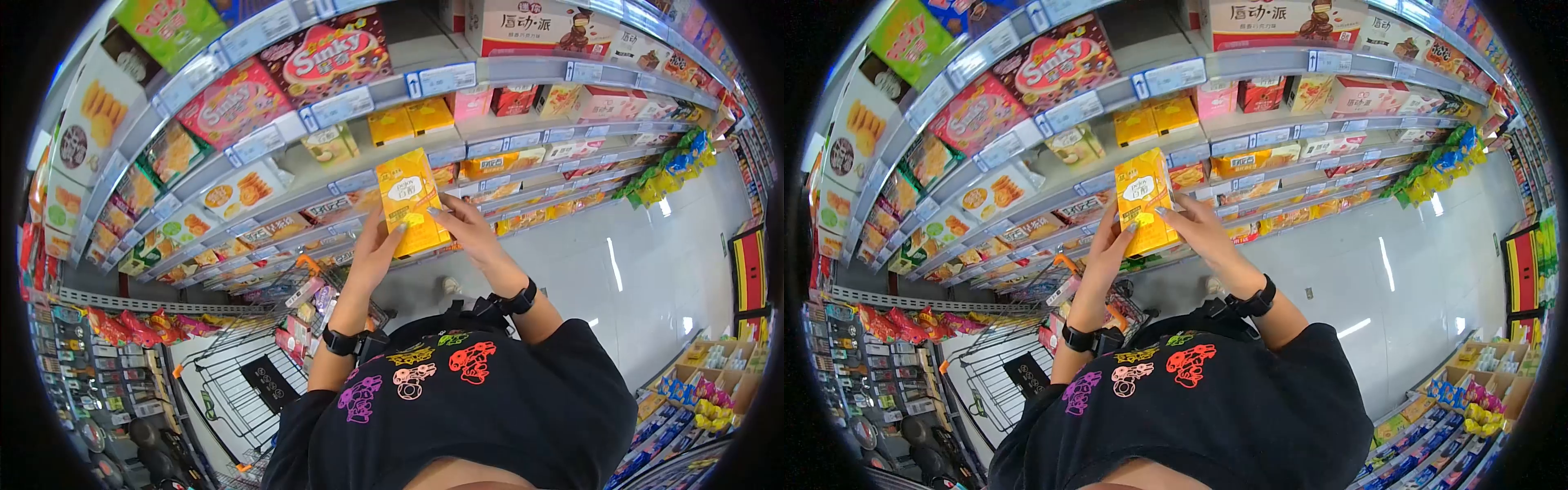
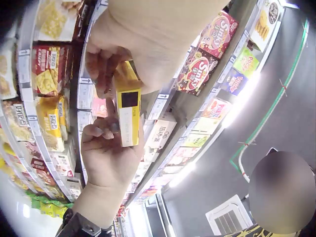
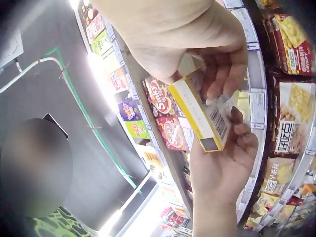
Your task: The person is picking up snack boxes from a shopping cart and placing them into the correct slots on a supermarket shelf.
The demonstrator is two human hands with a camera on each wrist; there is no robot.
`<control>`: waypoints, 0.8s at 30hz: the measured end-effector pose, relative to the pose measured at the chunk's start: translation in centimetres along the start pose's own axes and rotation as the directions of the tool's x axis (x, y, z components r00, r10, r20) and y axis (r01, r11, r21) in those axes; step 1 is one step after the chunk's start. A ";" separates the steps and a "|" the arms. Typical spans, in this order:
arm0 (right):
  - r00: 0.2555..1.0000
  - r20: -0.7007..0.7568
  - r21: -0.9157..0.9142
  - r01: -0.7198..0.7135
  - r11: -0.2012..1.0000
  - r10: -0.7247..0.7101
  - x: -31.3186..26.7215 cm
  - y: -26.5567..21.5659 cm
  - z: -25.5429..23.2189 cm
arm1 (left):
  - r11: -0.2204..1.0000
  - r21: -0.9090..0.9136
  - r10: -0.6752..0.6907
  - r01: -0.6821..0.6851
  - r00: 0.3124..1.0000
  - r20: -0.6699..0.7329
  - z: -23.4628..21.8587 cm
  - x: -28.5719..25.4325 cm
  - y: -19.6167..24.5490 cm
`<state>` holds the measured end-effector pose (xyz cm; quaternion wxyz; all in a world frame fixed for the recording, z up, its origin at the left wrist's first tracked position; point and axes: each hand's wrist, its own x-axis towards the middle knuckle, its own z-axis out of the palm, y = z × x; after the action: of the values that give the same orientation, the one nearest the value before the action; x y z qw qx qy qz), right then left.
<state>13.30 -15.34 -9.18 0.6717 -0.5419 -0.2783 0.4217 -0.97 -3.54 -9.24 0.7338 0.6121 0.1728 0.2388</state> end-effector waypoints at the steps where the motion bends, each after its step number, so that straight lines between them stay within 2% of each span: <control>1: 0.999 0.026 -0.042 -0.026 0.999 0.027 0.7 -1.2 -1.0 | 1.000 -0.022 -0.017 0.017 1.000 0.005 0.8 1.1 0.6; 2: 0.997 0.052 -0.085 -0.050 0.995 0.054 1.4 -2.5 -2.0 | 0.997 0.012 0.072 -0.072 0.997 0.019 1.2 2.3 0.6; 4: 0.995 0.073 -0.058 0.068 0.996 -0.064 3.8 -2.6 -2.8 | 0.966 0.078 0.243 -0.247 0.969 0.047 1.8 4.5 0.3; 5: 0.997 0.077 0.012 0.016 1.000 -0.017 4.6 -2.9 -3.2 | 0.984 0.055 0.170 -0.172 0.985 0.035 1.7 5.2 0.4; 8: 0.997 0.075 -0.139 0.044 0.989 -0.034 8.3 -3.4 -4.3 | 0.977 0.131 0.163 -0.169 0.985 0.059 1.4 7.4 0.8; 9: 0.993 0.075 0.003 0.086 0.996 -0.086 9.4 -3.2 -4.3 | 0.969 0.177 0.168 -0.174 0.984 0.052 1.5 8.1 1.3; 12: 0.986 0.028 -0.061 0.167 0.984 -0.165 12.7 -2.7 -4.2 | 0.932 0.294 0.211 -0.211 0.977 0.032 1.5 9.8 2.6; 14: 0.966 0.019 -0.142 0.259 0.955 -0.259 14.2 -2.6 -4.0 | 0.902 0.337 0.274 -0.271 0.961 0.040 0.7 11.2 2.0; 15: 0.953 0.014 -0.183 0.299 0.936 -0.302 14.7 -2.6 -3.8 | 0.890 0.376 0.271 -0.259 0.962 0.020 0.2 11.9 1.7; 18: 0.976 0.034 -0.301 0.214 0.929 -0.214 16.3 -3.3 -3.8 | 0.838 0.512 0.233 -0.190 0.972 -0.021 -1.6 13.9 0.6; 20: 0.961 0.084 -0.464 0.272 0.843 -0.264 17.5 -3.2 -4.2 | 0.765 0.633 0.180 -0.120 0.983 -0.031 -2.6 15.0 0.1; 23: 0.939 0.110 -0.600 0.325 0.731 -0.327 18.1 -3.1 -4.2 | 0.852 0.519 0.132 -0.072 0.988 -0.081 -2.4 15.7 0.1; 24: 0.932 0.116 -0.630 0.336 0.700 -0.343 18.2 -3.0 -4.1 | 0.838 0.539 0.152 -0.082 0.984 -0.088 -2.3 15.8 0.2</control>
<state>26.41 -1.75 -8.92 0.5138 -0.6794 -0.4963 0.1677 10.80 7.23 -8.90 0.5062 0.7848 0.2408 0.2642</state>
